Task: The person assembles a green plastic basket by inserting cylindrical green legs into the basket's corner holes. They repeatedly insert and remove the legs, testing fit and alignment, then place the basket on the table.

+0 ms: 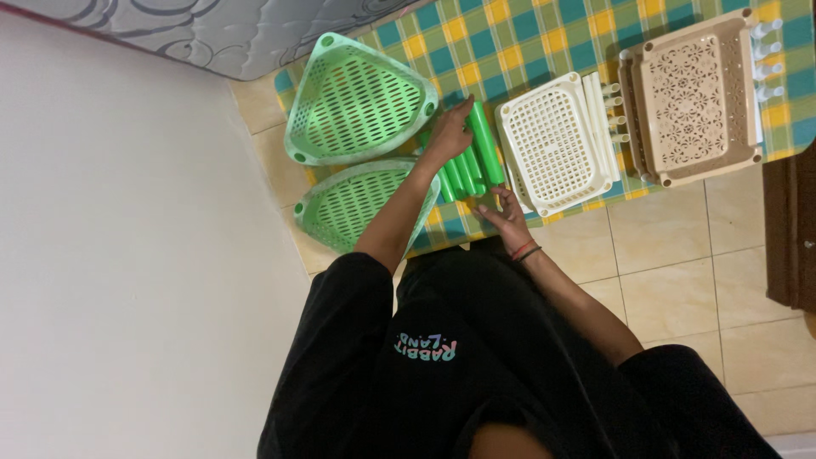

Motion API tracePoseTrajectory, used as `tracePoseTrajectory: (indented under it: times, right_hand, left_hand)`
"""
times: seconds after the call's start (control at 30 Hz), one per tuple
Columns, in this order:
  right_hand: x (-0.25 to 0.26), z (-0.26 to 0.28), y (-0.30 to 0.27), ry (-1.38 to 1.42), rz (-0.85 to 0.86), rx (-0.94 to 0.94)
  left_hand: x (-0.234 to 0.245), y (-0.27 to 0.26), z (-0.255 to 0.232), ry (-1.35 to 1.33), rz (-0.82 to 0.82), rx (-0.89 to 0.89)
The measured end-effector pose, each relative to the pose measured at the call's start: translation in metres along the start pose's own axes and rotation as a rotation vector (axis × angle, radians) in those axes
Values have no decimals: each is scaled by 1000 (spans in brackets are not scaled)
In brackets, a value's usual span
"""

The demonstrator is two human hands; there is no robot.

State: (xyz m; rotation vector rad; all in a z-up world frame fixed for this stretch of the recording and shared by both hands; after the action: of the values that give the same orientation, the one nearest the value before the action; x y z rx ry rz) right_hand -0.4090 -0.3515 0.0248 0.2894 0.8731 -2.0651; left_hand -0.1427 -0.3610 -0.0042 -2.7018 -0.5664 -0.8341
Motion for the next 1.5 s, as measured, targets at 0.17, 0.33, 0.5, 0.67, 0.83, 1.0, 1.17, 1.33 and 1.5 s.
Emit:
tracePoseTrajectory:
  times: [0.17,0.33,0.5,0.67,0.83,1.0,1.17,1.33,1.5]
  right_hand:
    - [-29,34,-17,-118,125,100]
    - [-74,70,-16,-340,262,238]
    - [-130,95,-17,-546,380,449]
    - [-179,110,-21,-532,498,518]
    - [-220,126,-28,-508,561,574]
    - [-245,145,-34,-541,600,638]
    - [-263,151,-27,-538,588,661]
    - [-270,145,-25,-558,508,587]
    - [-271,137,-31,-566,428,561]
  left_hand:
    - [70,-48,-48,-137,-122,142]
    - [132,-101,-71,-309,-455,117]
    - [166,-154,-69,-612,-769,79]
    - [199,-198,-78,-864,-930,109]
    - [224,-243,-101,-935,-1019,118]
    - [228,-284,-117,-873,-1033,70]
    - [223,-308,-118,-889,-1030,62]
    - [216,-318,-111,-883,-1013,83]
    - [222,-325,-102,-712,-999,94]
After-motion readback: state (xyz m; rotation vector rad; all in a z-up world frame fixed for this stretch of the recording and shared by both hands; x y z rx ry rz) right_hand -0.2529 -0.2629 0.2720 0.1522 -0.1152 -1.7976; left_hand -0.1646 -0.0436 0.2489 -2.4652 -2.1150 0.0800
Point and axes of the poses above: each hand's wrist, its own y-axis towards the middle knuckle, its own x-axis out of the back of the hand, z = x × y, the point moved 3 cm from there along y, towards the middle knuckle, and after that the axes turned 5 degrees about z, right-handed, at the moved point
